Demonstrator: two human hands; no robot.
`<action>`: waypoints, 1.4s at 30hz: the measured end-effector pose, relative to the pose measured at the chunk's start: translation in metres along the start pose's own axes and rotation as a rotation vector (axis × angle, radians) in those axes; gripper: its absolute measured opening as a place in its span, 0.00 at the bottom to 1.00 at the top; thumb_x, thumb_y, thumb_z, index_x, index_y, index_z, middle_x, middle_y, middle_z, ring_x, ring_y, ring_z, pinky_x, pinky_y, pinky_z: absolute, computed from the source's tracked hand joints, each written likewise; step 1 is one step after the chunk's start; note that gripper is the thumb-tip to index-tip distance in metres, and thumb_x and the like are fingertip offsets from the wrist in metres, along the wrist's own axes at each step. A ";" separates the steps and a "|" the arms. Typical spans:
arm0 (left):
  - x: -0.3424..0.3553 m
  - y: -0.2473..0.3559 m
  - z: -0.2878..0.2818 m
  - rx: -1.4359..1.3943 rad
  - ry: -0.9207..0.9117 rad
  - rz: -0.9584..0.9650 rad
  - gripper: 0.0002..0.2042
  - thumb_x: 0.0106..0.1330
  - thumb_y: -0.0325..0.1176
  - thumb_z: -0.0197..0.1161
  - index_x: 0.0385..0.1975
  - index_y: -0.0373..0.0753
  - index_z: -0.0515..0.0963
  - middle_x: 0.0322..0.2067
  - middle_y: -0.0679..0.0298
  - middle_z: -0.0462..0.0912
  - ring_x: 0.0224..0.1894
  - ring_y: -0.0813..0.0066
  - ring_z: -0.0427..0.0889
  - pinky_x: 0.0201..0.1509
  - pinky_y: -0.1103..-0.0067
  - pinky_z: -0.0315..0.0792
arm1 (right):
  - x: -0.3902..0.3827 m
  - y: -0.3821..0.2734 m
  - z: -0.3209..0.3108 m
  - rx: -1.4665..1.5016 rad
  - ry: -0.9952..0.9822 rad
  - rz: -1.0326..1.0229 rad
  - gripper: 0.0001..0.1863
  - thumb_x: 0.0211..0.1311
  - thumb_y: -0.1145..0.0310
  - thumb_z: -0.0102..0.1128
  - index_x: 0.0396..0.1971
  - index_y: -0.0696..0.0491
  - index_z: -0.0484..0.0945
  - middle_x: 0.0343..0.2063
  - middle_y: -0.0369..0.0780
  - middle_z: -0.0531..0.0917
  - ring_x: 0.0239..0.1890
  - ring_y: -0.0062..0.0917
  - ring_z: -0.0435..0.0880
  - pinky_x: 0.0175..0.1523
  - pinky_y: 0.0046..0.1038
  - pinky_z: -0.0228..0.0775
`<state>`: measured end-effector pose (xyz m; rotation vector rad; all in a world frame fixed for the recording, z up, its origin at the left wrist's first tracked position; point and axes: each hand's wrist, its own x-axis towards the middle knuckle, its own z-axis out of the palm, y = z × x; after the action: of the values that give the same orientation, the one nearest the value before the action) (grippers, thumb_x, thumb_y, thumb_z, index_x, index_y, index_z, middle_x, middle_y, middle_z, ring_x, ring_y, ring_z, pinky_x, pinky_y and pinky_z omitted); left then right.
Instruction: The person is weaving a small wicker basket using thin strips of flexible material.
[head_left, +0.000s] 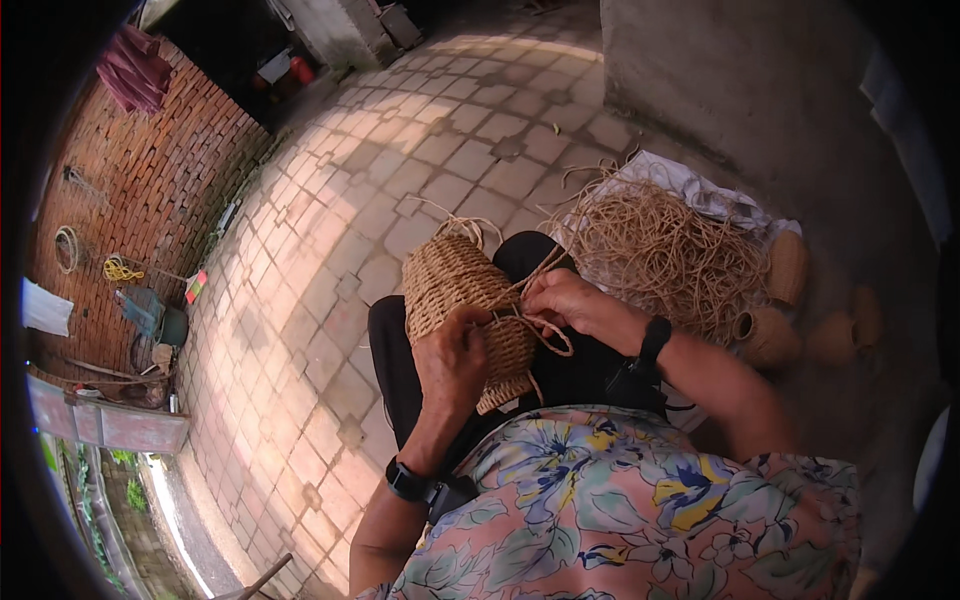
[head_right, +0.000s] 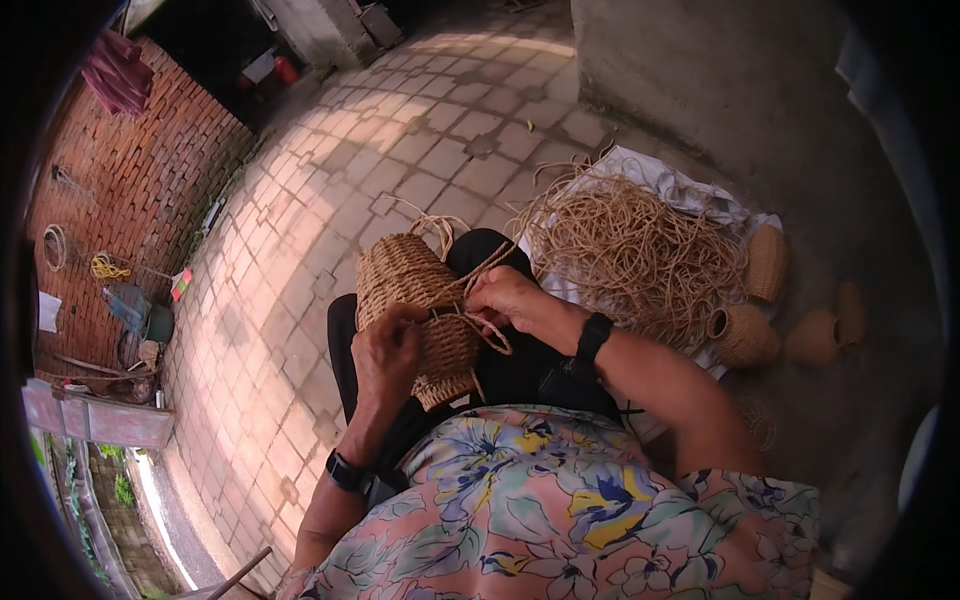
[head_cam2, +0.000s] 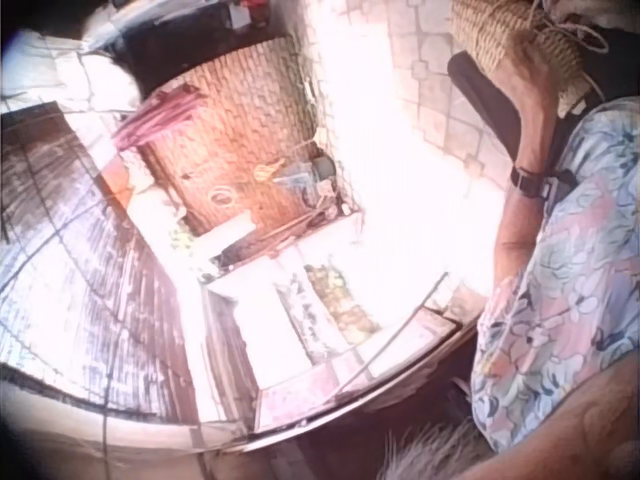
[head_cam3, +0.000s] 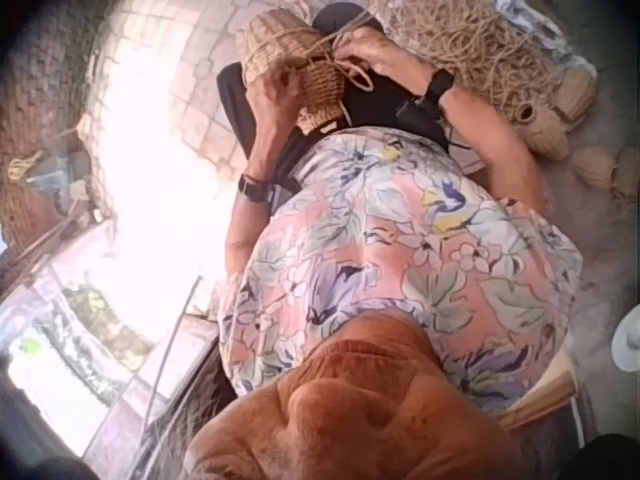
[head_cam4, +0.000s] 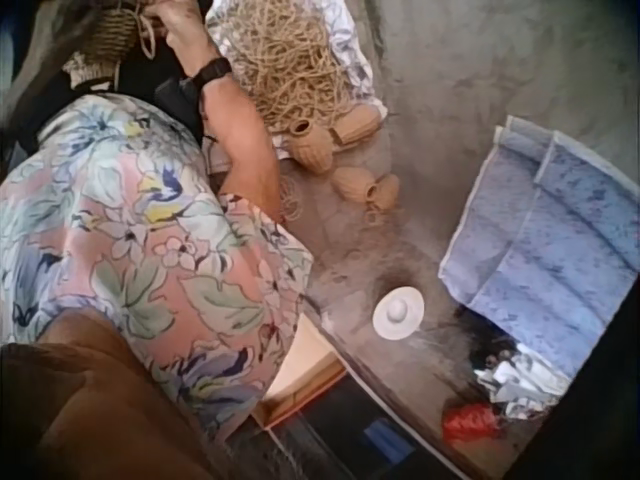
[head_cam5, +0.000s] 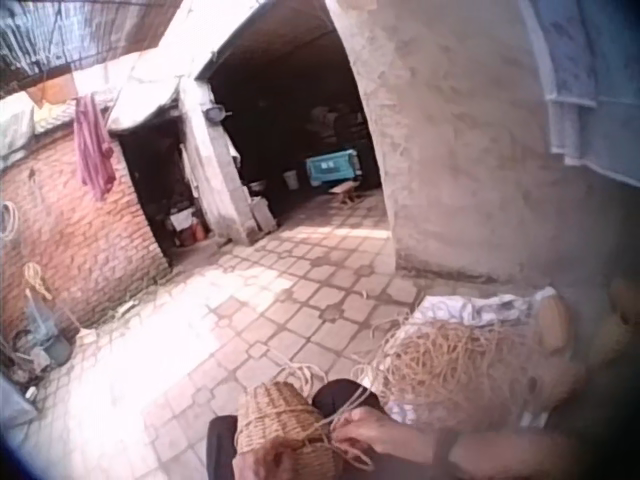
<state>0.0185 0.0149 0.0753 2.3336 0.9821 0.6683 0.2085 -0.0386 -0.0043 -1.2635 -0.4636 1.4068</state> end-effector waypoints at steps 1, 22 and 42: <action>-0.001 0.000 0.000 -0.011 0.000 0.003 0.07 0.57 0.26 0.56 0.33 0.41 0.79 0.22 0.57 0.82 0.26 0.64 0.83 0.32 0.73 0.74 | 0.003 -0.003 0.000 -0.066 -0.056 0.042 0.03 0.50 0.77 0.61 0.25 0.57 0.76 0.17 0.38 0.78 0.16 0.20 0.77 0.20 0.23 0.74; -0.015 -0.085 -0.009 -0.715 -0.128 -0.357 0.03 0.63 0.28 0.58 0.34 0.39 0.76 0.23 0.74 0.74 0.24 0.89 0.69 0.27 0.88 0.65 | -0.004 -0.032 0.013 -0.316 -0.056 0.058 0.09 0.58 0.67 0.61 0.25 0.55 0.74 0.17 0.36 0.79 0.16 0.15 0.75 0.16 0.17 0.66; 0.004 -0.023 -0.001 -0.108 -0.087 0.024 0.09 0.61 0.23 0.56 0.39 0.35 0.78 0.28 0.58 0.82 0.25 0.72 0.83 0.30 0.78 0.75 | -0.009 0.055 -0.106 0.267 0.371 -0.207 0.05 0.60 0.69 0.57 0.28 0.52 0.72 0.23 0.36 0.78 0.23 0.20 0.78 0.28 0.23 0.75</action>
<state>0.0090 0.0319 0.0632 2.2631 0.8600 0.6088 0.2733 -0.1018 -0.0831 -1.1857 -0.1409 0.9948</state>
